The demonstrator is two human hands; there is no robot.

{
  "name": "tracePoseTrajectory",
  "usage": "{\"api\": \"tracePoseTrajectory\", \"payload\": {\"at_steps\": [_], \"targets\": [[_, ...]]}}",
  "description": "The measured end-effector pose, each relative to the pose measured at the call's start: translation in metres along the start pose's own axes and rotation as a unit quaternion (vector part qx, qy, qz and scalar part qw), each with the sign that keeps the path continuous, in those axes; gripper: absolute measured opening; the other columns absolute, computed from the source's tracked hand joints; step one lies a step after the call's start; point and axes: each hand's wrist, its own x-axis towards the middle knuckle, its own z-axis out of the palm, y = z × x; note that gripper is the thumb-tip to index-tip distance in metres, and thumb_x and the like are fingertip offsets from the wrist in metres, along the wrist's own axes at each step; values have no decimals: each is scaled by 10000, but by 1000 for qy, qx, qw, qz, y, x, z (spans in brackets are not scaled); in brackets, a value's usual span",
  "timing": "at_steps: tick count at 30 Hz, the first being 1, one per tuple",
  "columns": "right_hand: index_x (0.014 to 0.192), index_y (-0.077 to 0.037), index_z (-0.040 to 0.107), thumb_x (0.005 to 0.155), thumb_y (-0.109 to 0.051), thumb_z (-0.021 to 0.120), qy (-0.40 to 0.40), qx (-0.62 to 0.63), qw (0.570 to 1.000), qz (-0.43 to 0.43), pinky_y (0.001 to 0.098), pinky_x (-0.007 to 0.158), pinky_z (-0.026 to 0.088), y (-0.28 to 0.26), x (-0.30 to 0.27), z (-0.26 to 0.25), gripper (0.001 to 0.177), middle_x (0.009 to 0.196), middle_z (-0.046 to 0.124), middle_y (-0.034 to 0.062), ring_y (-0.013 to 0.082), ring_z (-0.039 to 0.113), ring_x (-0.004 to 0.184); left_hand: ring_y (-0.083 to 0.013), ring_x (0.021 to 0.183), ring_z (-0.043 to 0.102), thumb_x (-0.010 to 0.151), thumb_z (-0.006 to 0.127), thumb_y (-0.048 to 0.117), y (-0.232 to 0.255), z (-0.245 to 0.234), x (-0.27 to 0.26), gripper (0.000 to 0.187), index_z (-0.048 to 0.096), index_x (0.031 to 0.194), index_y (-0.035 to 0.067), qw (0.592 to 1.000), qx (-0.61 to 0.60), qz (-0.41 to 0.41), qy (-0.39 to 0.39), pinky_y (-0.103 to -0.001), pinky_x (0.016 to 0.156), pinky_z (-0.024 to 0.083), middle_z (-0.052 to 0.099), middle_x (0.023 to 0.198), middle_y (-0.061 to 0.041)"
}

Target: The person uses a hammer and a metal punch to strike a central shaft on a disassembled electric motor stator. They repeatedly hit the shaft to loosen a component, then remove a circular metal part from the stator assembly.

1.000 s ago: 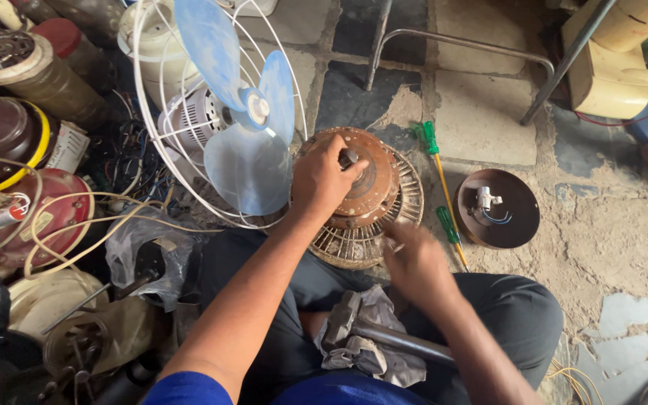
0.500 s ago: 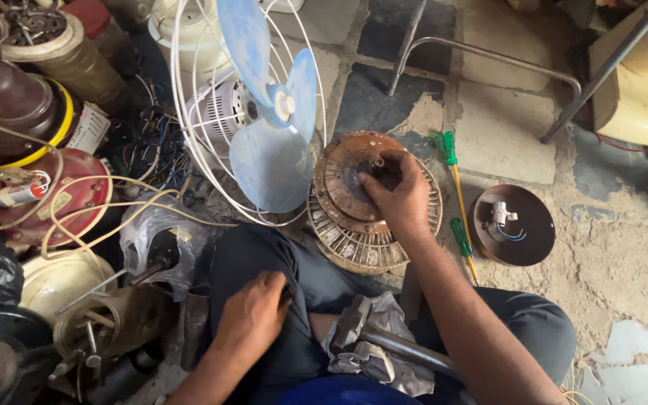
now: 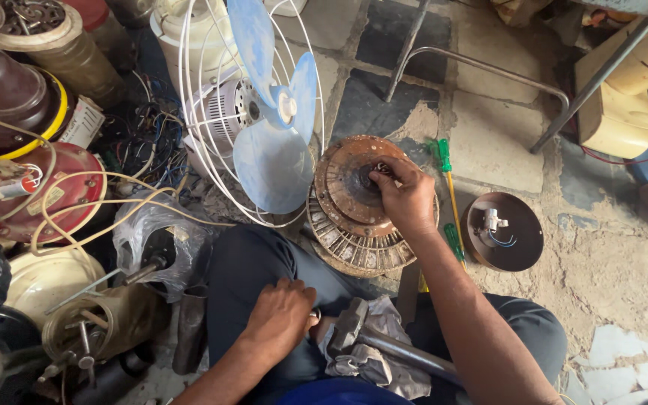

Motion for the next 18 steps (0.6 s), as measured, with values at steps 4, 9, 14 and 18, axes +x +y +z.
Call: {"api": "tracePoseTrajectory", "payload": {"at_steps": [4, 9, 14, 18], "targets": [[1113, -50, 768, 841, -31, 807, -2, -9, 1000, 3, 282, 807, 610, -1, -2, -1, 276, 1037, 786, 120, 170, 772, 903, -314, 961, 650, 807, 813, 224, -2, 4, -1, 261, 694, 928, 27, 1000, -22, 1, -2, -453, 781, 530, 681, 967, -139], [1099, -47, 774, 829, -53, 834, 10, -38, 999, 20, 288, 765, 595, -1, -1, 1, 277, 996, 788, 117, 168, 756, 840, -322, 966, 634, 853, 785, 191, 3, -1, 17, 325, 663, 1092, 9, 987, -89, 46, 127, -441, 807, 544, 630, 1077, -173], [1080, -46, 770, 830, -65, 838, 18, -23, 999, 13, 279, 786, 615, -1, 0, 4, 260, 1012, 786, 109, 158, 769, 882, -486, 1317, 447, 668, 912, 316, 4, -21, 97, 958, 428, 1408, -52, 959, -72, 32, 271, -565, 1070, 410, 411, 1427, -336], [1102, -48, 773, 854, -51, 811, 0, -13, 1000, 19, 277, 790, 614, -2, 0, 1, 251, 1012, 796, 102, 147, 776, 894, -587, 1428, 226, 386, 1018, 485, -6, -26, 139, 1397, 331, 1488, -31, 958, -109, -3, 264, -639, 1153, 269, 259, 1526, -372]]}}
